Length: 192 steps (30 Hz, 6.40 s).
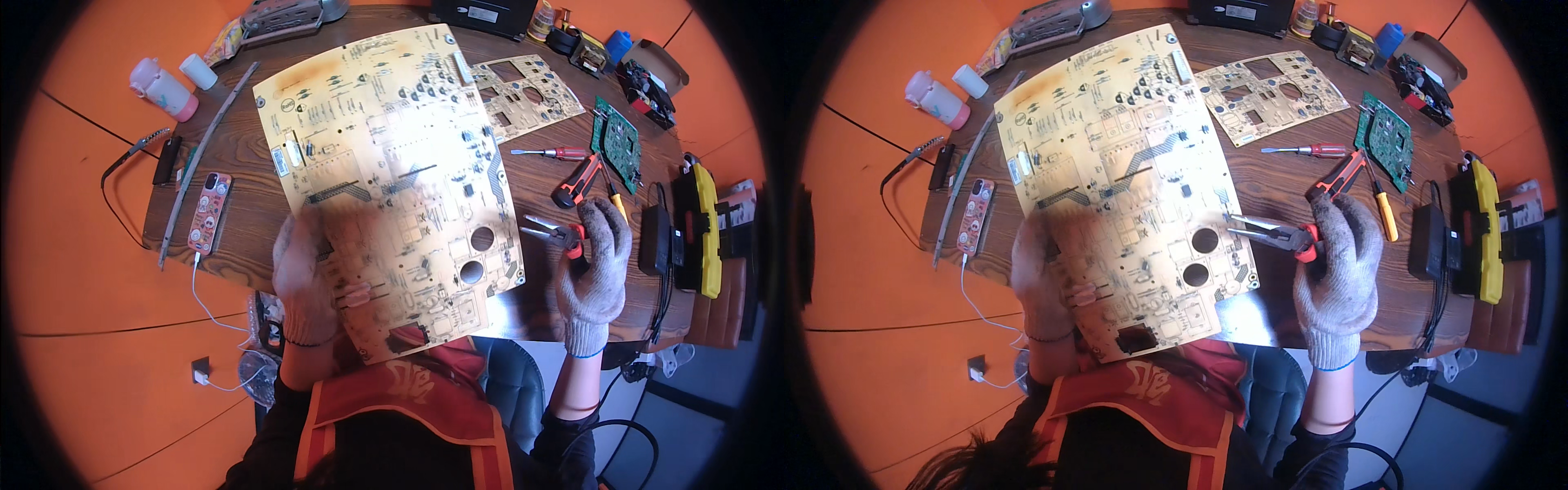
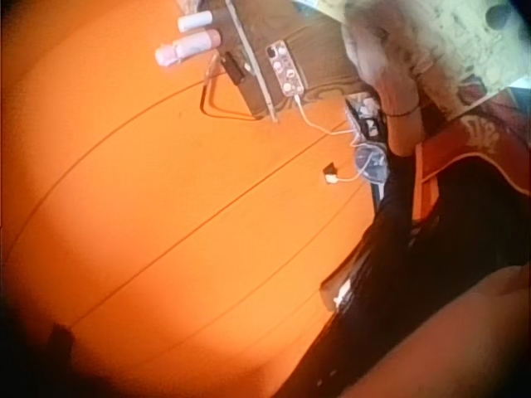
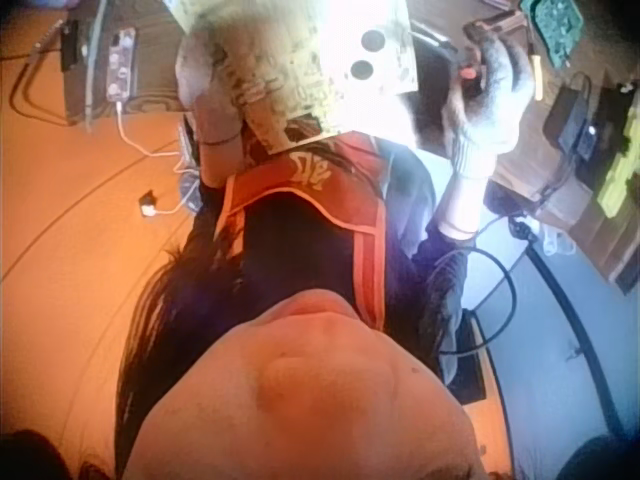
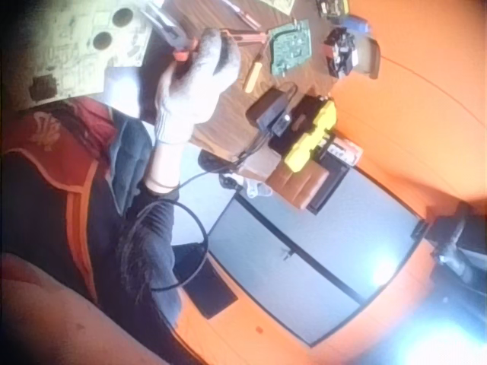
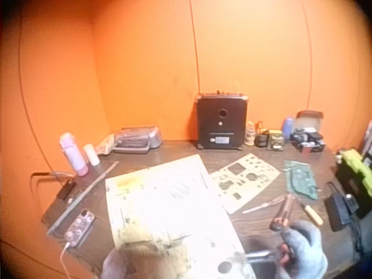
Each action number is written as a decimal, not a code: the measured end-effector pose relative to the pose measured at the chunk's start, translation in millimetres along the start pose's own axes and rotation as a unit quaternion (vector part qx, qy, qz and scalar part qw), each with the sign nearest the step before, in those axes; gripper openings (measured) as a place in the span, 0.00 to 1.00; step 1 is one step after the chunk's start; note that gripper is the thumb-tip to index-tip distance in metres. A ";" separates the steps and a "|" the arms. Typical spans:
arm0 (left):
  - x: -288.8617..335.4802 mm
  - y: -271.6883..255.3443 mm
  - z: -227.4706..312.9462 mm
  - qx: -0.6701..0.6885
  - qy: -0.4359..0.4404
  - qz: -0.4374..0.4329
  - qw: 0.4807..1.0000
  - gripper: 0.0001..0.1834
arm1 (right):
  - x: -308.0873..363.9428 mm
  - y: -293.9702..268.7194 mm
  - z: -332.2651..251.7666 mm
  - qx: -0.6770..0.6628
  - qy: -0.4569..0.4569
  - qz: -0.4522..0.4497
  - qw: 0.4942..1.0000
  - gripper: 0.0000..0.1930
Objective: The person uses pliers to remove small components from a printed circuit board. They repeatedly grip and pull components, then place them on the table. The board is rotated and repositioned to access different areas.
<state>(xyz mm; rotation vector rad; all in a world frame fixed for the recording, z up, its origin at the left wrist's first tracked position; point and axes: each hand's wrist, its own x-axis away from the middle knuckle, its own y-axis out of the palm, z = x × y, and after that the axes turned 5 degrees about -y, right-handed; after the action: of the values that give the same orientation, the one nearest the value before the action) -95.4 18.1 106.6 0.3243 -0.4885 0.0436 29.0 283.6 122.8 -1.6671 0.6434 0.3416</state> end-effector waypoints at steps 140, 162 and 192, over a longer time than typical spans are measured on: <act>18.6 102.4 117.8 -0.662 0.080 -0.213 0.714 0.34 | -141.1 -17.7 -19.4 0.303 -0.287 -0.181 0.890 0.10; 28.2 96.1 105.8 -0.697 0.191 -0.267 0.638 0.18 | -135.3 -34.2 -22.5 0.029 0.015 -0.540 0.841 0.14; 15.1 76.7 110.0 -0.556 0.277 -0.324 0.713 0.15 | -34.7 -47.3 -38.3 -0.730 0.380 -0.378 0.424 0.14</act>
<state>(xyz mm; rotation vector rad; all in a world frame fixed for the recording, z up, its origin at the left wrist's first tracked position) -141.0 55.5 227.9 -0.7294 0.2816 -0.8115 24.1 258.3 188.0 -3.6637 -0.1193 -0.9591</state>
